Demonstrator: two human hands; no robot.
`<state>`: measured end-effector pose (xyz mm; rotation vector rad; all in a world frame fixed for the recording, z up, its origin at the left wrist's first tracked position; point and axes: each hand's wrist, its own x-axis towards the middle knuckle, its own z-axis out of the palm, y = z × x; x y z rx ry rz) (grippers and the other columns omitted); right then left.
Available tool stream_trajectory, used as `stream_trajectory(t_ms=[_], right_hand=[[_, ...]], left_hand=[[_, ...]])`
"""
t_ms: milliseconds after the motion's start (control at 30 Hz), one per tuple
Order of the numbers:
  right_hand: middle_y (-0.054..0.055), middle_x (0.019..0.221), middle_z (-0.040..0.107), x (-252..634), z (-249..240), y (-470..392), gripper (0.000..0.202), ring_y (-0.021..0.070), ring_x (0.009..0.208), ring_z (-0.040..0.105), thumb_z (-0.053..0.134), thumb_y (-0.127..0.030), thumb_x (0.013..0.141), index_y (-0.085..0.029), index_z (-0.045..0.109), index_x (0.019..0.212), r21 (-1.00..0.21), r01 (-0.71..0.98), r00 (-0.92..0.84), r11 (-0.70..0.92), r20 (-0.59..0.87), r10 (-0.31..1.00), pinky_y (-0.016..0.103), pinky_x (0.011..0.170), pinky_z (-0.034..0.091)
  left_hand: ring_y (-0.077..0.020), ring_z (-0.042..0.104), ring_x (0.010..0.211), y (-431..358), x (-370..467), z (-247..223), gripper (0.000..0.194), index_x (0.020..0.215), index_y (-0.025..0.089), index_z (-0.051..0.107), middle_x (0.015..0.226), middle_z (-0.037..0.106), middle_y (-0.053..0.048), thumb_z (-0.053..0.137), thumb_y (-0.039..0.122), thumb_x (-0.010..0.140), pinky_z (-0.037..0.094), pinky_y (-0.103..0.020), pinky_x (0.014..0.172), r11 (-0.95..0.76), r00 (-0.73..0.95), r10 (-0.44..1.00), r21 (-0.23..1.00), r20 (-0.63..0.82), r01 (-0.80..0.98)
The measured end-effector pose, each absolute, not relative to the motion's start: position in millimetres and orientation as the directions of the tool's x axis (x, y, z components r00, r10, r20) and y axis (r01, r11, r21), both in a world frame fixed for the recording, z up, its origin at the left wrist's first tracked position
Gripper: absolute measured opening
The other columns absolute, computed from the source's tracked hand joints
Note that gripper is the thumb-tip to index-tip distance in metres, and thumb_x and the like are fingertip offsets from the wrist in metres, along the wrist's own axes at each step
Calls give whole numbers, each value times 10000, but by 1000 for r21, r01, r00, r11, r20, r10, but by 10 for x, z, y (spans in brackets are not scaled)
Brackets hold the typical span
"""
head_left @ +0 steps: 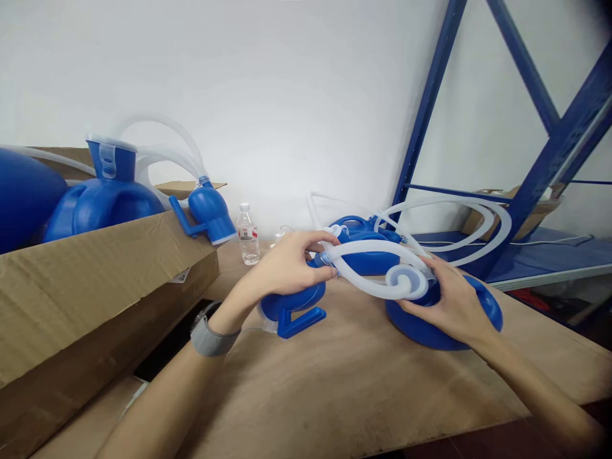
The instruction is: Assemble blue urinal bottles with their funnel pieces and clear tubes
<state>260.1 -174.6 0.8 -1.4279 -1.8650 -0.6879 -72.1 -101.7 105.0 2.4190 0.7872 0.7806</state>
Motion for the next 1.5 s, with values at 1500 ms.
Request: stream_trajectory(t_ms=[1500], right_hand=[[392,1487,445,4251,-31,-724,998,462,1409,444,652,-586,934,-6,205,1613,-239,911,412,-336,575,707,481,1089,370]], left_hand=[[-310,717,1079,-251,1407,-253,552,1610,294,363,1164,762,-82,274,454,1089,510,-444,965,-639,528,760,584,379,500]])
